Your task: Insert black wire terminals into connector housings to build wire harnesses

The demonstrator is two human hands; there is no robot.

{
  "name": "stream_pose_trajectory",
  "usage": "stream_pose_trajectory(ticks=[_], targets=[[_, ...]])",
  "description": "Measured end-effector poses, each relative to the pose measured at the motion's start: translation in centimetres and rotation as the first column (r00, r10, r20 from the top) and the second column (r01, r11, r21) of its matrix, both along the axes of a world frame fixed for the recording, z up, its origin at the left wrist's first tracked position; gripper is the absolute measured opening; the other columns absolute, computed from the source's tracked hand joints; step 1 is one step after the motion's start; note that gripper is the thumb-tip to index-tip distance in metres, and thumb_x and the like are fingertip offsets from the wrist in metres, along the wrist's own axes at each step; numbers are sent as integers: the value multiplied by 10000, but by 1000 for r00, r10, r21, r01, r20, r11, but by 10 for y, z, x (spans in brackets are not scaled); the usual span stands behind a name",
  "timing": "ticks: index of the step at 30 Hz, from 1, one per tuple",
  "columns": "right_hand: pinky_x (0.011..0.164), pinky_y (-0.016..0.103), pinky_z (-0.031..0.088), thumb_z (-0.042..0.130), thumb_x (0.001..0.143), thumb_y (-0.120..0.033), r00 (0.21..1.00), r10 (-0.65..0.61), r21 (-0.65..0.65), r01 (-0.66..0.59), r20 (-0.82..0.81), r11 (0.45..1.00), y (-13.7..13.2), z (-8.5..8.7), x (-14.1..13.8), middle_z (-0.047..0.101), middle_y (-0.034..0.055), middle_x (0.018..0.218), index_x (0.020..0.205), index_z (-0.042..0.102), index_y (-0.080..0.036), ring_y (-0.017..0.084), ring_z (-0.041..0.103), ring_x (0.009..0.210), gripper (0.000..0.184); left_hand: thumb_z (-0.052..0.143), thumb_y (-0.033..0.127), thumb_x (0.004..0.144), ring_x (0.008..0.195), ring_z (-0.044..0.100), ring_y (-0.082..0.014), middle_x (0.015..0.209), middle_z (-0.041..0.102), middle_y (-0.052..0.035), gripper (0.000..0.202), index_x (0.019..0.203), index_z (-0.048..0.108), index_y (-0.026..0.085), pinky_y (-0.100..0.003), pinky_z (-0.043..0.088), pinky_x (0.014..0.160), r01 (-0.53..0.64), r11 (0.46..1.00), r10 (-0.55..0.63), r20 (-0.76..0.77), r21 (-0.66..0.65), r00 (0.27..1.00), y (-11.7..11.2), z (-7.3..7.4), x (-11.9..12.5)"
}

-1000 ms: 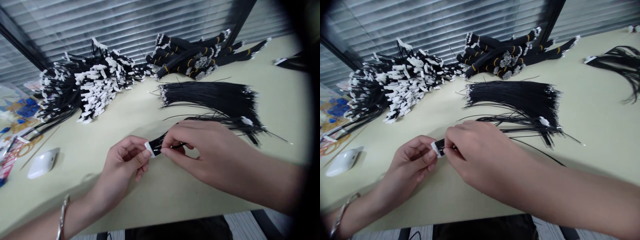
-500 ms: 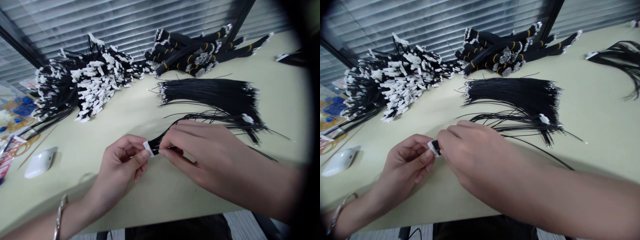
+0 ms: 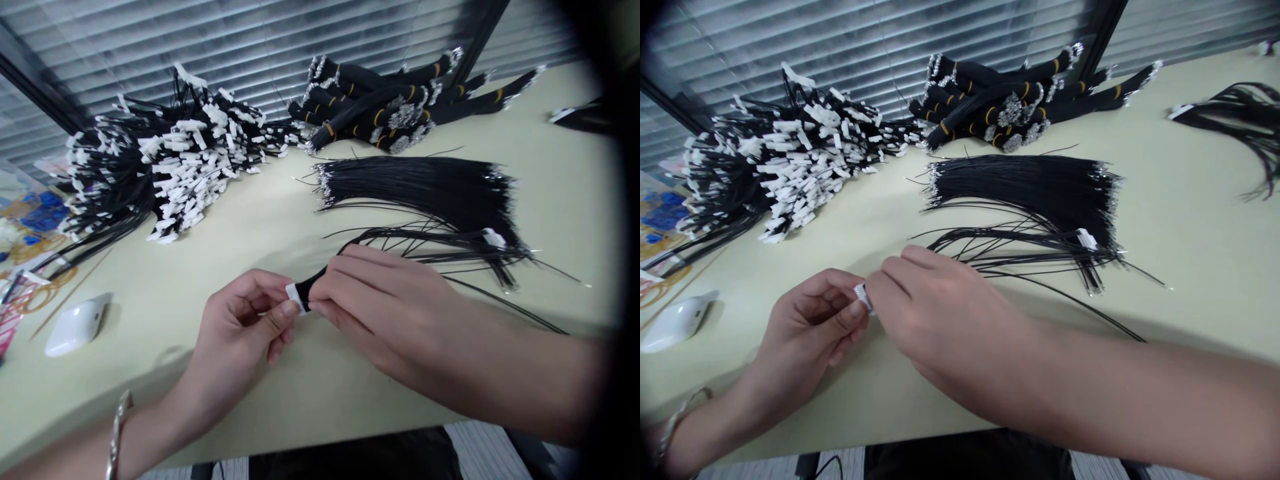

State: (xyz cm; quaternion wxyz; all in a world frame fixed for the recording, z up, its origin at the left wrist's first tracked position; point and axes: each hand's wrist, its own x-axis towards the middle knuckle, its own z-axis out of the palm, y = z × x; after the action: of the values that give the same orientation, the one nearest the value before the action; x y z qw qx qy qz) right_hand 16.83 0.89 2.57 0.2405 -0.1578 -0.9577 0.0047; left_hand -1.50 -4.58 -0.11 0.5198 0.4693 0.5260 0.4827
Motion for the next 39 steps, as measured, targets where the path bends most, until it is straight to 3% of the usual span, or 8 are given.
stream_pose_trajectory(ticks=[3,9,15,21,28,32,36,39], targets=[[721,310,363,425,762,35,999,14,32,-13,-32,999,0,-4,-2,562,72,759,768,601,-83,194,439,699,212,629,167,844,455,467,-35,592,547,58,33,841,626,200,-67,379,362,-3,1000,4,-30,26,1000,0,0,1],[728,290,358,430,796,22,987,15,-37,-22,-158,999,2,-15,-4,527,60,722,750,586,-81,173,402,686,192,631,158,836,474,470,-41,587,535,51,33,835,627,192,-64,347,360,-22,1000,22,-11,-16,1000,1,1,1],[709,283,358,420,815,17,987,-2,-131,-19,-161,991,3,-20,-7,527,52,751,795,580,-81,168,420,716,189,649,158,822,477,459,-38,592,537,47,31,815,631,182,-73,335,371,-15,999,15,17,-35,1000,2,2,1],[734,296,349,421,750,76,999,-9,-157,1,-50,988,8,-14,-6,520,32,811,822,521,-131,168,421,739,241,676,133,784,510,471,-43,633,548,34,45,801,642,157,-86,328,381,-33,996,42,116,-79,992,6,5,3],[736,284,372,400,749,91,999,-15,-374,-5,-50,928,12,-3,5,564,39,917,1007,534,-138,177,486,859,370,709,142,748,515,464,-40,670,566,32,80,787,641,152,-115,345,422,-55,985,86,188,-161,978,8,8,1],[729,277,378,441,775,48,999,-14,-304,1,-41,953,15,-2,11,591,22,933,1038,524,-165,166,519,831,349,706,143,752,495,446,-33,664,567,33,87,806,639,158,-102,324,401,-47,984,81,202,-169,976,8,8,0],[651,274,364,463,835,-26,999,-53,-217,53,5,975,18,-2,14,577,1,783,900,552,-162,152,518,704,175,713,134,751,489,455,-24,681,571,33,98,812,640,156,-78,304,370,-42,982,83,220,-186,972,7,8,0],[627,271,369,460,888,-80,997,-71,-208,65,-22,976,20,0,10,574,9,741,835,582,-141,150,521,682,146,711,128,755,484,454,-19,685,576,32,98,821,645,158,-67,291,357,-36,982,79,231,-187,970,7,8,-1]])
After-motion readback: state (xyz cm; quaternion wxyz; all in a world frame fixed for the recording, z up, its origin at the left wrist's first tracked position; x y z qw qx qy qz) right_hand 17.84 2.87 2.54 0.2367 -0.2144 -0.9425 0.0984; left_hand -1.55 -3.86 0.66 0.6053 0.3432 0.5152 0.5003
